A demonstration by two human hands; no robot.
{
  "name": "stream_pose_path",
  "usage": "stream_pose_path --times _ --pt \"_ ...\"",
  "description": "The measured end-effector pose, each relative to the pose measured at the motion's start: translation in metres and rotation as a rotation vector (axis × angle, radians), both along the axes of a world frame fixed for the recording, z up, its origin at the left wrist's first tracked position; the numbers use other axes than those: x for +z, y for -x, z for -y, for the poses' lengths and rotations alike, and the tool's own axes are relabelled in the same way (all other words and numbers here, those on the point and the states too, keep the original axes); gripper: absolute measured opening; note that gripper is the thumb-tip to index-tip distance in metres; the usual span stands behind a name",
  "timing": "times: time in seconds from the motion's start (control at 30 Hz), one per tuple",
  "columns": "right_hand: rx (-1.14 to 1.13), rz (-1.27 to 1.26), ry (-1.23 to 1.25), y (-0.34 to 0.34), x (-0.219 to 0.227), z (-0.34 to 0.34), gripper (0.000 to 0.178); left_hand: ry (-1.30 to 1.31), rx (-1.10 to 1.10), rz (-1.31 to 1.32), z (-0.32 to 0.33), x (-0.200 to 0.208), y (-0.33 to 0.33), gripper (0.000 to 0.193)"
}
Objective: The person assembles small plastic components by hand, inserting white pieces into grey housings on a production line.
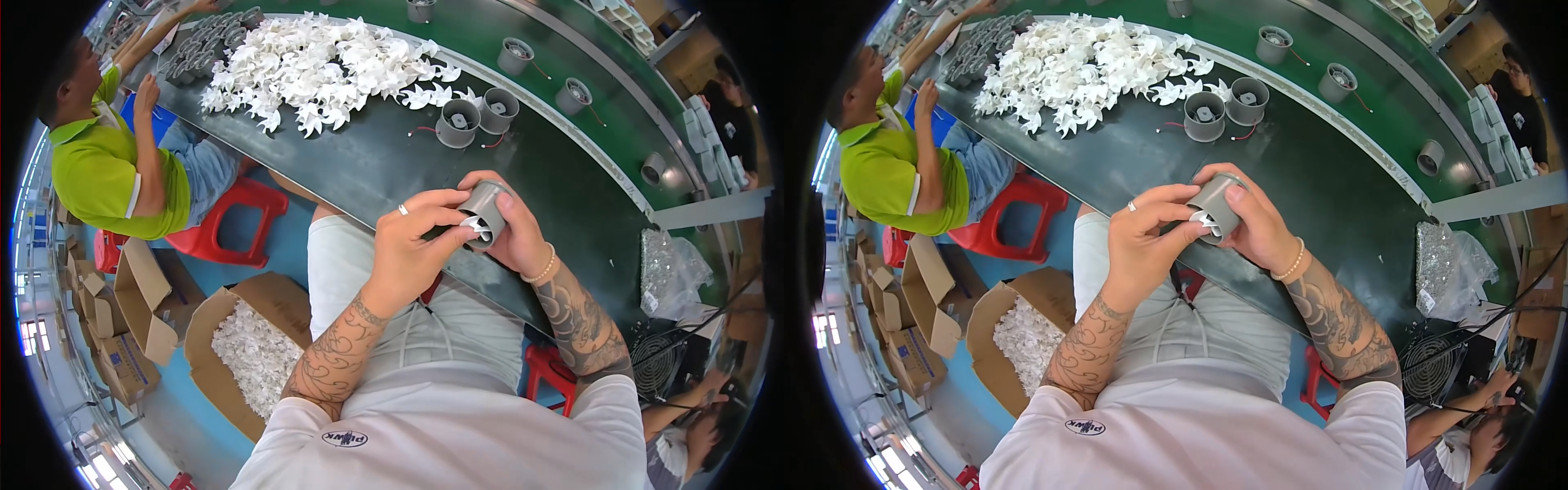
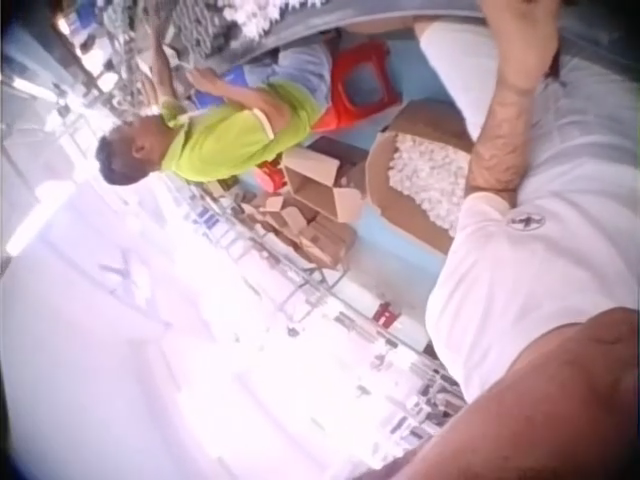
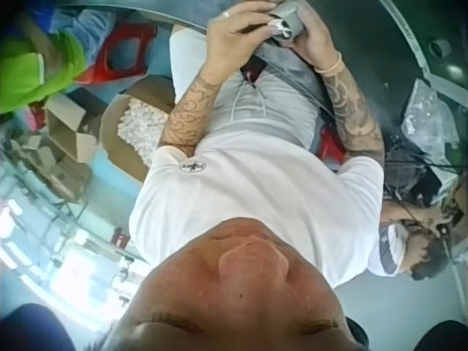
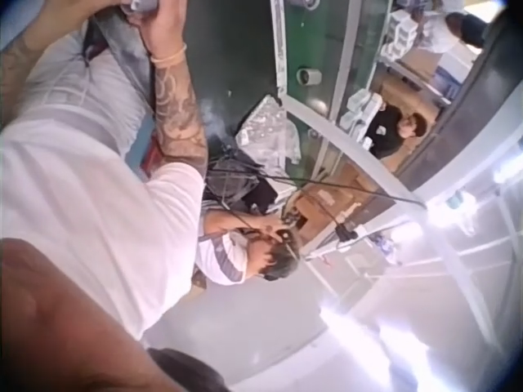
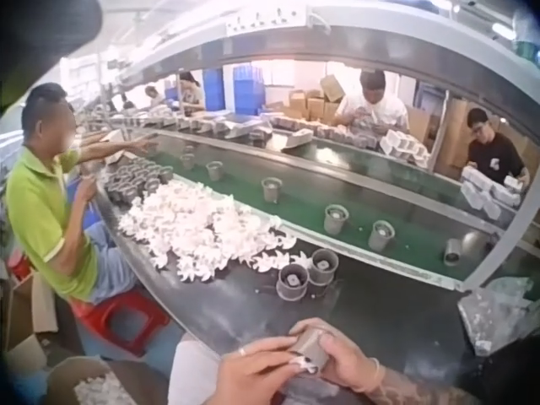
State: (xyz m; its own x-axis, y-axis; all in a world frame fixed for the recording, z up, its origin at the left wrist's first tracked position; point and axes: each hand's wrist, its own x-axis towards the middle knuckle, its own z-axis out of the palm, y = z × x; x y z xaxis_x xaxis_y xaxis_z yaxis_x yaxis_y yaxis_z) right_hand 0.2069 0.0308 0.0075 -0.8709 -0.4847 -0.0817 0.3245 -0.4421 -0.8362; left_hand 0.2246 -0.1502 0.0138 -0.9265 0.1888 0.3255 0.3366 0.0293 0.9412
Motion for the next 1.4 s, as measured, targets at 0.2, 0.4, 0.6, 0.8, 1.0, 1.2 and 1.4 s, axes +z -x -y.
stream_pose_path --times 0.2,0.4,0.6,0.8,1.0,1.2,1.4 --pt "-0.023 -0.047 -0.052 0.001 -0.004 -0.001 0.056 -0.251 0.044 0.245 -0.002 0.005 0.004 0.023" --pt "-0.12 -0.151 -0.26 -0.001 -0.005 0.002 0.057 -0.251 -0.147 0.413 0.011 0.001 0.022 0.027" --pt "-0.036 -0.2 -0.549 -0.002 0.017 0.001 0.052 0.035 -0.261 0.181 0.032 0.006 0.039 0.024" --pt "-0.6 -0.439 -1.161 0.049 0.047 -0.085 0.046 0.718 0.642 -0.414 0.093 -0.015 0.091 0.031" --pt "-1.028 -0.499 -1.834 0.129 -0.02 -0.183 0.063 0.929 0.855 -0.35 0.103 -0.035 0.114 0.038" --pt "-1.116 -0.987 -1.608 0.105 0.007 -0.089 0.058 0.777 0.822 -0.315 0.105 -0.029 0.11 0.029" --pt "-0.65 -0.629 -1.058 0.1 -0.011 -0.018 0.071 0.691 0.866 -0.329 0.106 -0.036 0.113 0.025"
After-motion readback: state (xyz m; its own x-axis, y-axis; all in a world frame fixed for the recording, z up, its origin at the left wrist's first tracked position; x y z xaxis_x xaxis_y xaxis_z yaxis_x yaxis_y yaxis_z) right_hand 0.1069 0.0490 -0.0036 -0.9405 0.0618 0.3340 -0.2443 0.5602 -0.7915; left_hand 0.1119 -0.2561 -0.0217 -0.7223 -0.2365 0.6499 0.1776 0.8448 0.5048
